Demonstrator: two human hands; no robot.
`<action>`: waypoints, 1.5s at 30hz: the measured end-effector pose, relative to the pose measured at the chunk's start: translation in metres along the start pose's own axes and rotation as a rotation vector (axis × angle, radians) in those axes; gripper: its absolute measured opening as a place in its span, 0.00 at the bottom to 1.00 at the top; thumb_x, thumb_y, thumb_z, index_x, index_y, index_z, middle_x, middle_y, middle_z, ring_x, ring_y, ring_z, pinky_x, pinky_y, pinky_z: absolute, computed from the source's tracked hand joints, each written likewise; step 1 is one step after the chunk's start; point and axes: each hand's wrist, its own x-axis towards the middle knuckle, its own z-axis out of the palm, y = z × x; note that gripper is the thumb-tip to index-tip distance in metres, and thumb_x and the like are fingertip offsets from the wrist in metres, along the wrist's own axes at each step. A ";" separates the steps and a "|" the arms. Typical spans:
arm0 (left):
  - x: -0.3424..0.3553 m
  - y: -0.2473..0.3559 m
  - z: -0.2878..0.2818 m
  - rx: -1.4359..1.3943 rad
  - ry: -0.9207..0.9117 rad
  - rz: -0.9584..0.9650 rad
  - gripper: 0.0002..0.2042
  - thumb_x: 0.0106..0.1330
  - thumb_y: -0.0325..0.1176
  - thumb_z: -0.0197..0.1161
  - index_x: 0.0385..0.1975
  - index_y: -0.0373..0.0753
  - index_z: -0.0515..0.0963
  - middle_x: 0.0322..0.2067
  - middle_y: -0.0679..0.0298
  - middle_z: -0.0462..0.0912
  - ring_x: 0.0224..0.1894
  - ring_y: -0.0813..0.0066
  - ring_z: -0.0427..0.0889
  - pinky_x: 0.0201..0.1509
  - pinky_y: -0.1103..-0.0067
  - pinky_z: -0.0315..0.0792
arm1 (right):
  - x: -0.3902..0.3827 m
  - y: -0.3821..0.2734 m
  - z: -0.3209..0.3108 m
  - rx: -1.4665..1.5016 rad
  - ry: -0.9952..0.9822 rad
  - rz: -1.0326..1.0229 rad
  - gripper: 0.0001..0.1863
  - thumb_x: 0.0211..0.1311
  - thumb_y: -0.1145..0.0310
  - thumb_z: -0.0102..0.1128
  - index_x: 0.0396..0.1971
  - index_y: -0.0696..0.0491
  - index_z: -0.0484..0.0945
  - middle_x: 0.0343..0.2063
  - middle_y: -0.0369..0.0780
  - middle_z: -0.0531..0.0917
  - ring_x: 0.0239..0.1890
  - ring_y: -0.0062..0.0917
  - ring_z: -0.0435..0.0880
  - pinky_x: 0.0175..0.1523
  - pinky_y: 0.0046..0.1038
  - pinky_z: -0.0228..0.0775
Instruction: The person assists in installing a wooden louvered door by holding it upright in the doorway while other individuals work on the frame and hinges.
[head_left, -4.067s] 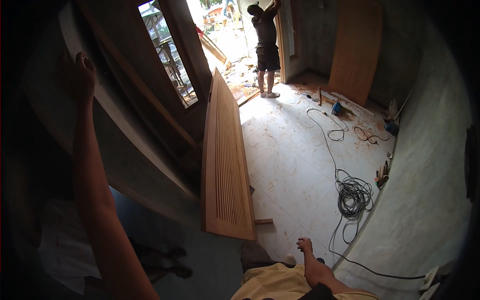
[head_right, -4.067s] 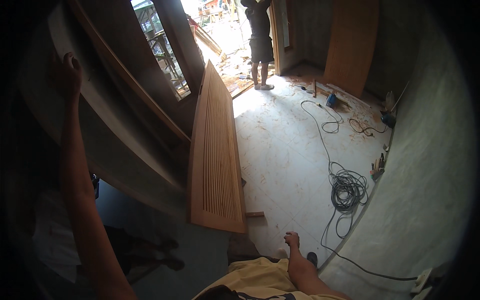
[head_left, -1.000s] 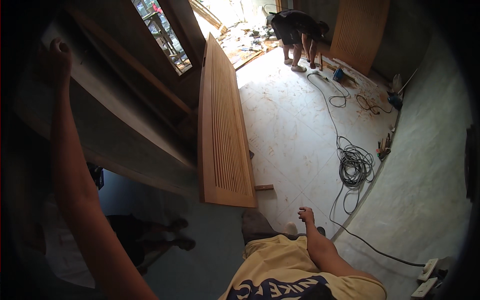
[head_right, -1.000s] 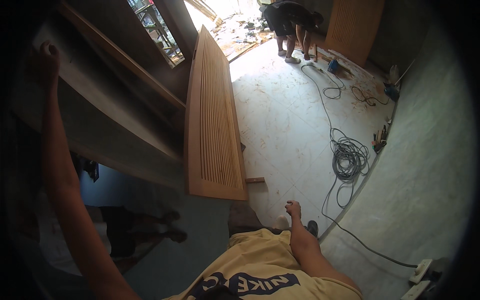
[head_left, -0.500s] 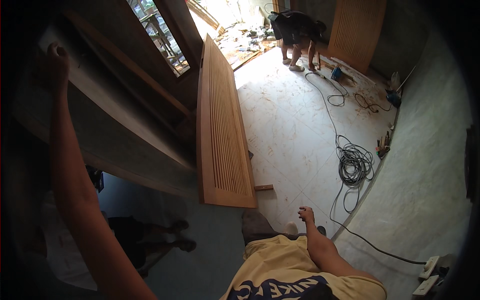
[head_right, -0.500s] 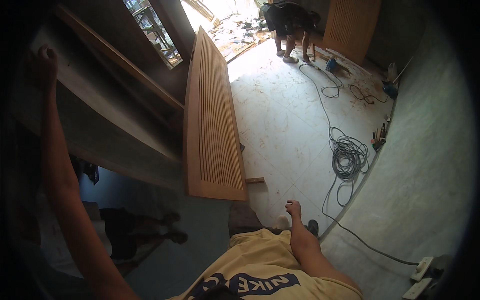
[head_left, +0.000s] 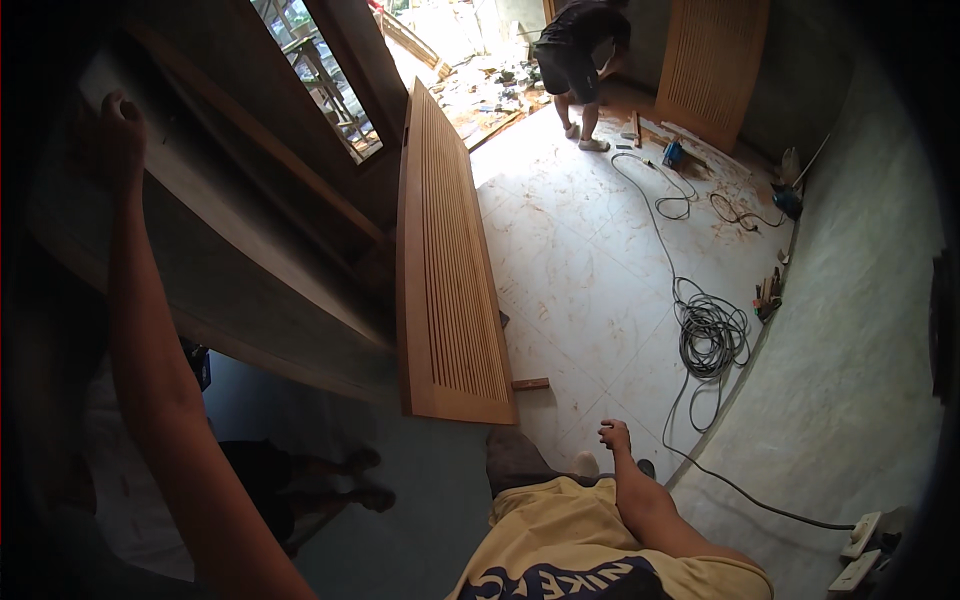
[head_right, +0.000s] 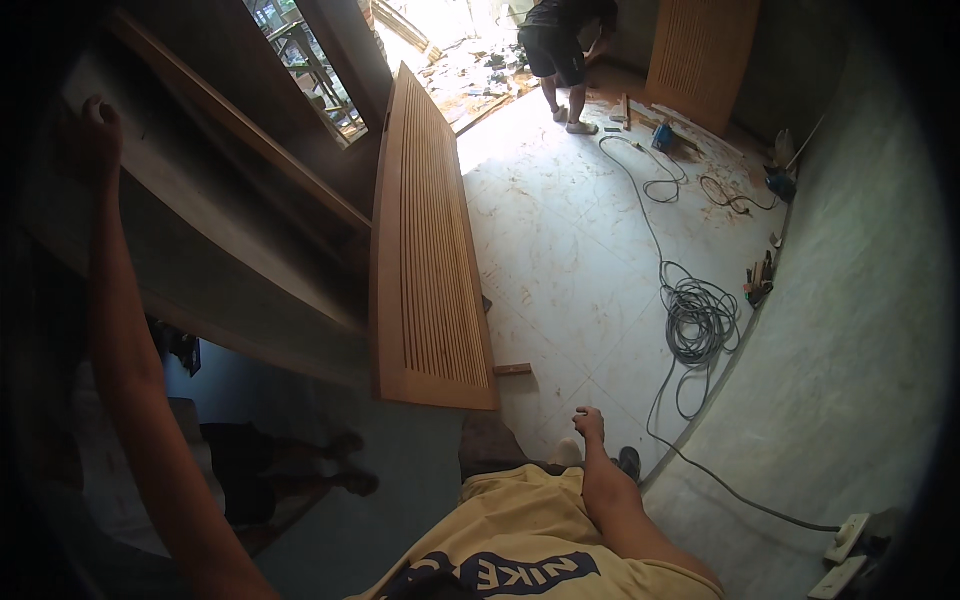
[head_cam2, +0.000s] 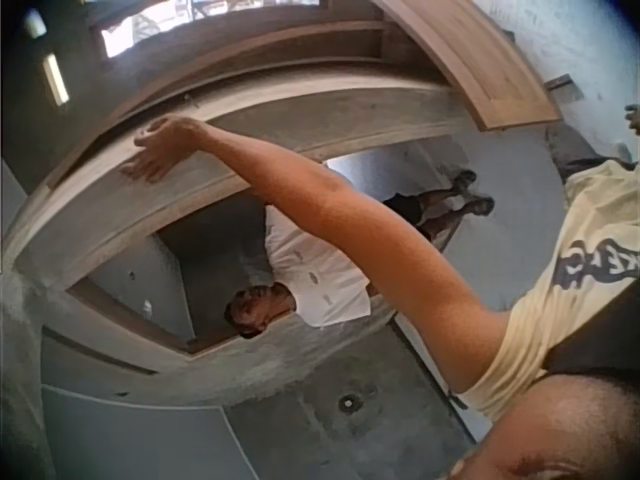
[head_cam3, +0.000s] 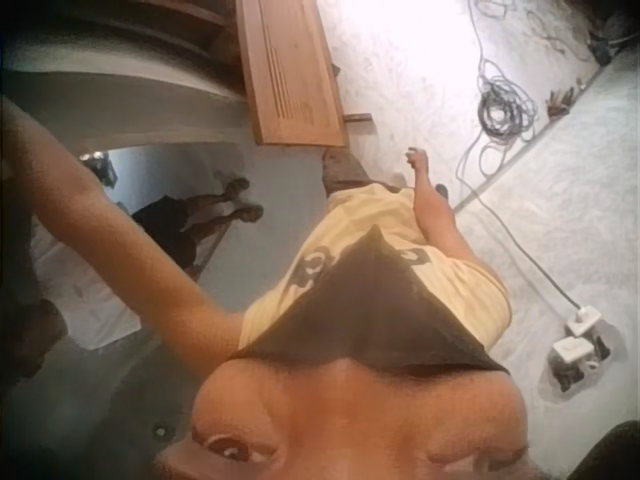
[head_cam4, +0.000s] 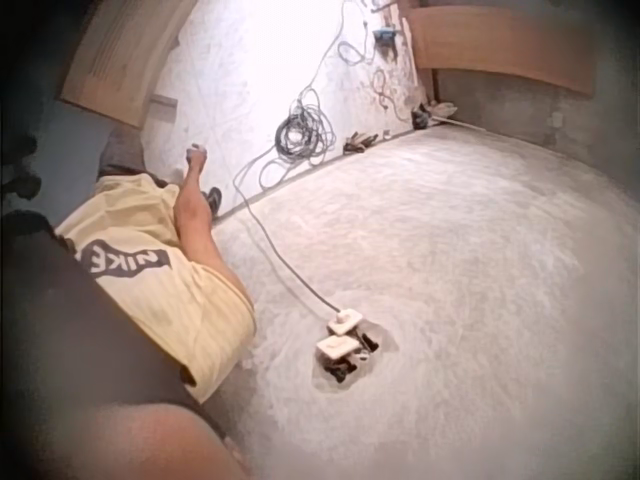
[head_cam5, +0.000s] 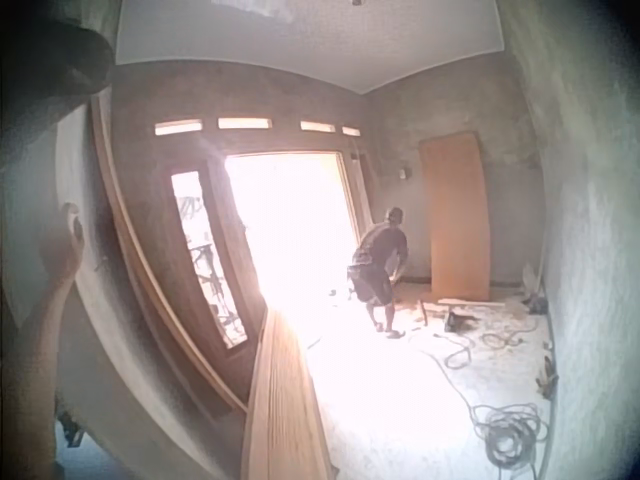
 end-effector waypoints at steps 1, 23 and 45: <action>0.001 -0.001 0.001 -0.012 0.003 0.001 0.13 0.60 0.45 0.54 0.40 0.56 0.81 0.50 0.61 0.75 0.52 0.61 0.74 0.47 0.57 0.68 | 0.003 0.004 0.002 0.003 0.012 -0.034 0.20 0.47 0.72 0.64 0.45 0.52 0.81 0.29 0.44 0.85 0.26 0.28 0.84 0.29 0.28 0.74; 0.001 0.007 -0.020 -0.023 0.007 -0.129 0.10 0.61 0.43 0.58 0.41 0.58 0.79 0.57 0.59 0.71 0.60 0.62 0.69 0.54 0.57 0.66 | -0.005 -0.009 0.000 0.022 -0.006 0.042 0.20 0.44 0.70 0.66 0.43 0.50 0.82 0.29 0.45 0.85 0.30 0.29 0.85 0.37 0.29 0.77; 0.002 0.013 -0.028 -0.039 0.038 -0.129 0.08 0.61 0.41 0.59 0.39 0.56 0.80 0.56 0.58 0.72 0.58 0.61 0.70 0.53 0.59 0.68 | -0.006 -0.004 -0.002 -0.009 0.002 0.055 0.20 0.45 0.68 0.66 0.43 0.48 0.82 0.29 0.44 0.85 0.28 0.28 0.84 0.34 0.29 0.77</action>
